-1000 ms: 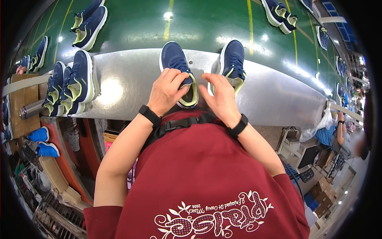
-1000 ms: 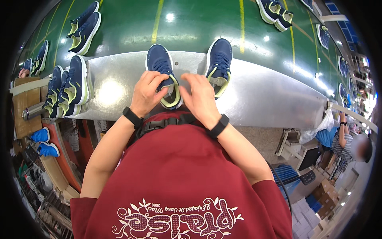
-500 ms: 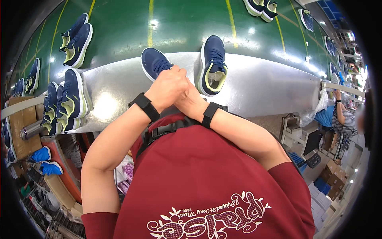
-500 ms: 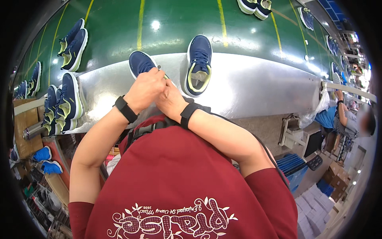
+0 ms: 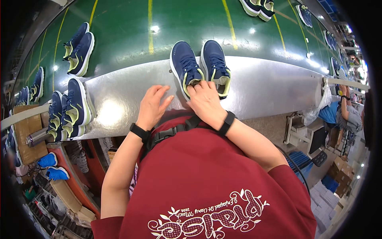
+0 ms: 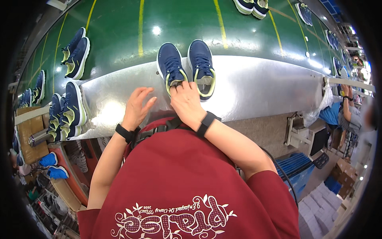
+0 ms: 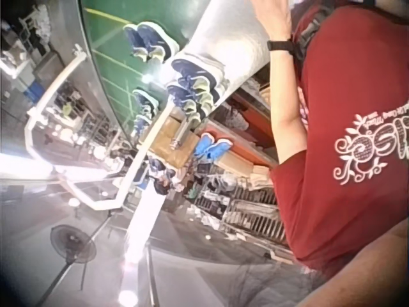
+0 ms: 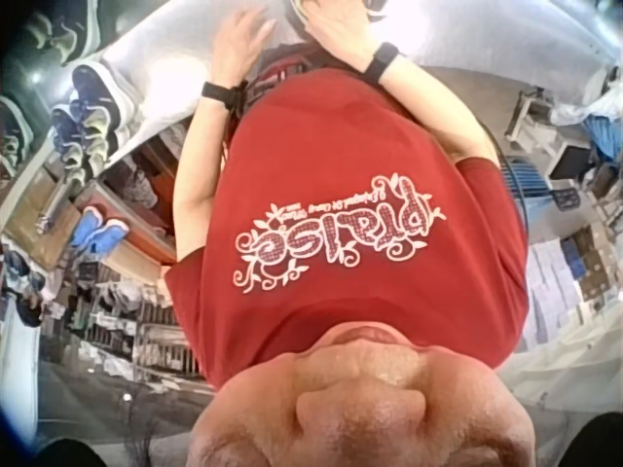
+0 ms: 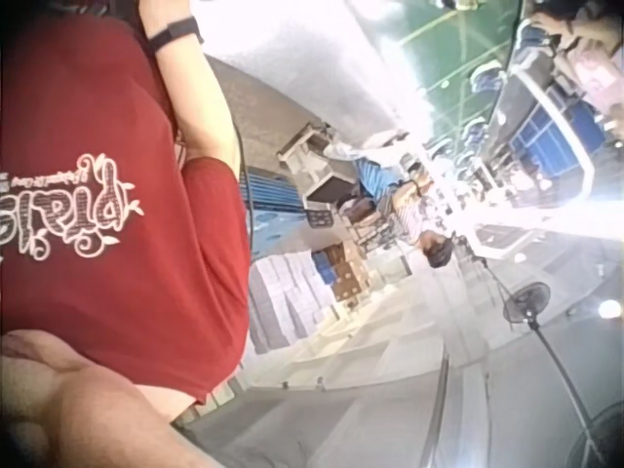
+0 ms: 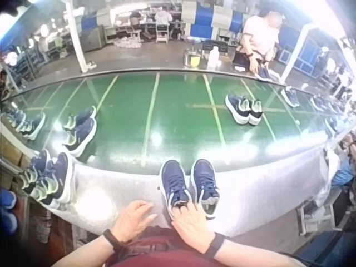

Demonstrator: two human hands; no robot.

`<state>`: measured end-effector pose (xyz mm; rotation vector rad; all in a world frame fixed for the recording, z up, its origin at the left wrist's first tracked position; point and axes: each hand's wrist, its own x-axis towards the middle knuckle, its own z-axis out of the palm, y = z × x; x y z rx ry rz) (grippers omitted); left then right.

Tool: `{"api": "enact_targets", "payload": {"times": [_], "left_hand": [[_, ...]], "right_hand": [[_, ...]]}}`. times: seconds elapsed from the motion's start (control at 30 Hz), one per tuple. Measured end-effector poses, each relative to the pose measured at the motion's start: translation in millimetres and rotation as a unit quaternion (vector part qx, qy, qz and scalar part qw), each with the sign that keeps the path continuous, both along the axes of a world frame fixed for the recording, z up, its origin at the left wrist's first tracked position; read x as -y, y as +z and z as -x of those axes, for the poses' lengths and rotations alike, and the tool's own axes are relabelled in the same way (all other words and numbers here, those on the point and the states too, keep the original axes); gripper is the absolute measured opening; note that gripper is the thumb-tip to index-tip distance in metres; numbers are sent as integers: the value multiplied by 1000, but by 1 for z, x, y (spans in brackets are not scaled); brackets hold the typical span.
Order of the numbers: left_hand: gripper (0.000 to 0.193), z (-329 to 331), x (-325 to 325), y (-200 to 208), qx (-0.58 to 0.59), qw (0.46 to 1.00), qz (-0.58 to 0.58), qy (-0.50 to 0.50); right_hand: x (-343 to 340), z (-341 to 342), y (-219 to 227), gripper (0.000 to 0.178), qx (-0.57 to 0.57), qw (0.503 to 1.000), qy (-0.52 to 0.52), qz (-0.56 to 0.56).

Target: The person pulls a pair of shoes from a conveyor belt, adjusts the tongues and laces by hand, and places them back onto the belt.

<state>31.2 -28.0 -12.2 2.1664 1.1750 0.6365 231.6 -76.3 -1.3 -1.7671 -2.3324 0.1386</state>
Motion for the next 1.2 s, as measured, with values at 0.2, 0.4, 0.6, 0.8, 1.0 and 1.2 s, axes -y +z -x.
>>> {"api": "enact_targets", "payload": {"times": [0.2,0.4,0.6,0.8,1.0,1.2], "left_hand": [[28,0,0,1,-19,995,91,24],[25,-5,2,-12,-1,997,61,52],[23,29,0,-9,-2,982,125,140],[27,100,-61,0,-44,971,41,232],[56,192,-169,9,-276,894,-145,321],[44,251,-226,-17,-413,856,8,311]], "right_hand": [[16,-26,48,54,-10,991,-88,102],[3,-30,13,45,-51,991,-74,102],[-68,-62,9,42,-45,997,-46,35],[-204,-111,2,48,34,994,-74,-76],[-244,-85,15,48,-50,992,-71,-86],[-125,-14,-23,32,-166,983,-28,74]]}}
